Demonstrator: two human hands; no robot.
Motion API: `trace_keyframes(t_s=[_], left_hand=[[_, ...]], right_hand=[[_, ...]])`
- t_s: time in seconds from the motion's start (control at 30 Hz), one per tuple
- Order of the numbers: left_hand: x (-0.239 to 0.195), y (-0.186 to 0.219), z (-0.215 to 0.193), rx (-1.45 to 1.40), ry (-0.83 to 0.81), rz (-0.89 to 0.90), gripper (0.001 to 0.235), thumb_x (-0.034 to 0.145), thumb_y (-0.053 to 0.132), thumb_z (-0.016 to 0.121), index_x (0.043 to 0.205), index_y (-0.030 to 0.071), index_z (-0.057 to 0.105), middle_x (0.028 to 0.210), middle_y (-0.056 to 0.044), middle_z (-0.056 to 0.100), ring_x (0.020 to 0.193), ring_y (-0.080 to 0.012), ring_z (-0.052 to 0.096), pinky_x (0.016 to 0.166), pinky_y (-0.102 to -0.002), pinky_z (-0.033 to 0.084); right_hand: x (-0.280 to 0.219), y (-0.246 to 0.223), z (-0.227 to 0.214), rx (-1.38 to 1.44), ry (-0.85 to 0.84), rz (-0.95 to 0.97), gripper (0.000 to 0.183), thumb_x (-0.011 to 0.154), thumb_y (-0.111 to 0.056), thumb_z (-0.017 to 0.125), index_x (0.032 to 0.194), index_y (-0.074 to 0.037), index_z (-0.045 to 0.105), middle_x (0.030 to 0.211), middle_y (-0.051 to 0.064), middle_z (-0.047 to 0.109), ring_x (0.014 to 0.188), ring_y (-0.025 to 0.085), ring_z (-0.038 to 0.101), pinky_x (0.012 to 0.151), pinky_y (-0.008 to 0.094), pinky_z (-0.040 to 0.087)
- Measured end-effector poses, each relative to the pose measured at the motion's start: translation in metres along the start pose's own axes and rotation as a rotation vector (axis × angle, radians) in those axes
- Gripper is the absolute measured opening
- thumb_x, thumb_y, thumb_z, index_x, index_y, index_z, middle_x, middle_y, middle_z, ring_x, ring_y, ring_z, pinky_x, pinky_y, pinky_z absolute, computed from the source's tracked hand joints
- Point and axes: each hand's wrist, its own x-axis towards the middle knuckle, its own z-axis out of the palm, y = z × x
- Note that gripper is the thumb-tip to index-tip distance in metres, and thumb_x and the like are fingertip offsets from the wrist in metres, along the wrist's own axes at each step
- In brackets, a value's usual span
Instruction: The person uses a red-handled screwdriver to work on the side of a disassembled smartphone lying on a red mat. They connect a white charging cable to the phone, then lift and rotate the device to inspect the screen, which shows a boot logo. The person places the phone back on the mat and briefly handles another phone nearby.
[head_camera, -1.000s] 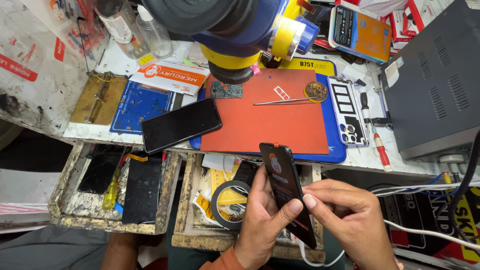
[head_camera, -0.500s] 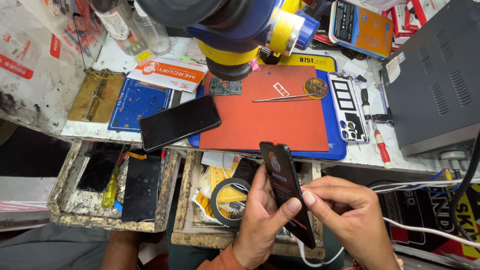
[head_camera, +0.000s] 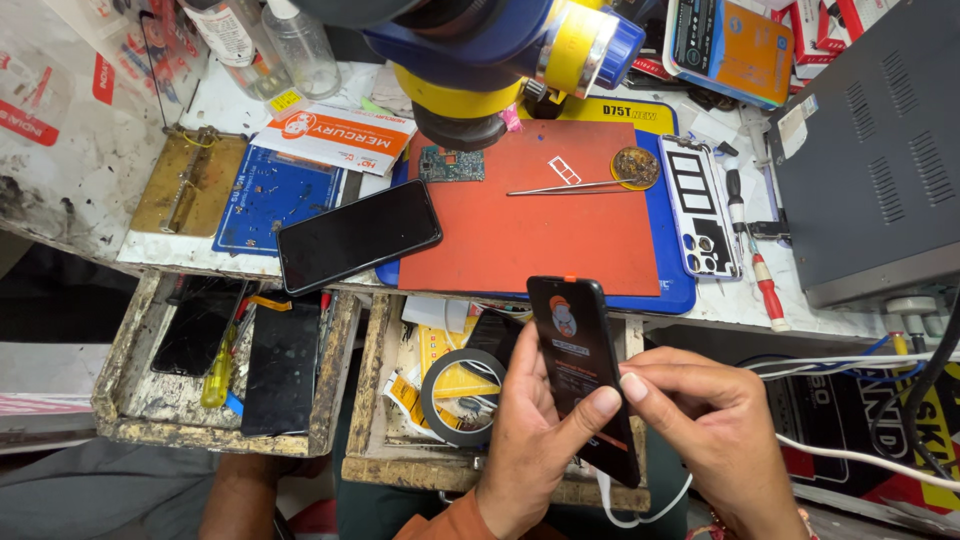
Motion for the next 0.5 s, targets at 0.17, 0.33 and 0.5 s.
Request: trace_keyframes(t_s=[0.17, 0.33, 0.5], left_hand=[[0.002, -0.004, 0.002, -0.010, -0.020, 0.028, 0.062, 0.092, 0.009, 0.076, 0.143, 0.000, 0.041, 0.127, -0.010, 0.059, 0.119, -0.0144, 0.060, 0.106, -0.031, 0.050], [0.003, -0.008, 0.002, 0.019, 0.001, 0.020, 0.057, 0.092, 0.010, 0.077, 0.138, 0.000, 0.044, 0.123, -0.010, 0.061, 0.115, -0.0135, 0.063, 0.101, -0.029, 0.053], [0.004, -0.008, 0.005, 0.069, 0.020, 0.041, 0.055, 0.092, 0.010, 0.076, 0.136, 0.000, 0.045, 0.122, -0.009, 0.062, 0.114, -0.0130, 0.063, 0.100, -0.029, 0.054]], right_hand=[[0.001, 0.009, -0.006, 0.060, -0.005, -0.018, 0.013, 0.087, 0.001, 0.073, 0.094, 0.008, 0.081, 0.098, 0.016, 0.079, 0.086, 0.017, 0.071, 0.075, 0.027, 0.057], [0.001, 0.016, -0.010, 0.134, 0.001, -0.016, 0.014, 0.089, 0.002, 0.070, 0.096, 0.009, 0.079, 0.102, 0.017, 0.077, 0.089, 0.019, 0.071, 0.079, 0.029, 0.057], [0.001, 0.021, -0.014, 0.162, -0.021, -0.026, 0.015, 0.090, 0.002, 0.069, 0.098, 0.010, 0.079, 0.103, 0.019, 0.077, 0.090, 0.020, 0.071, 0.080, 0.029, 0.057]])
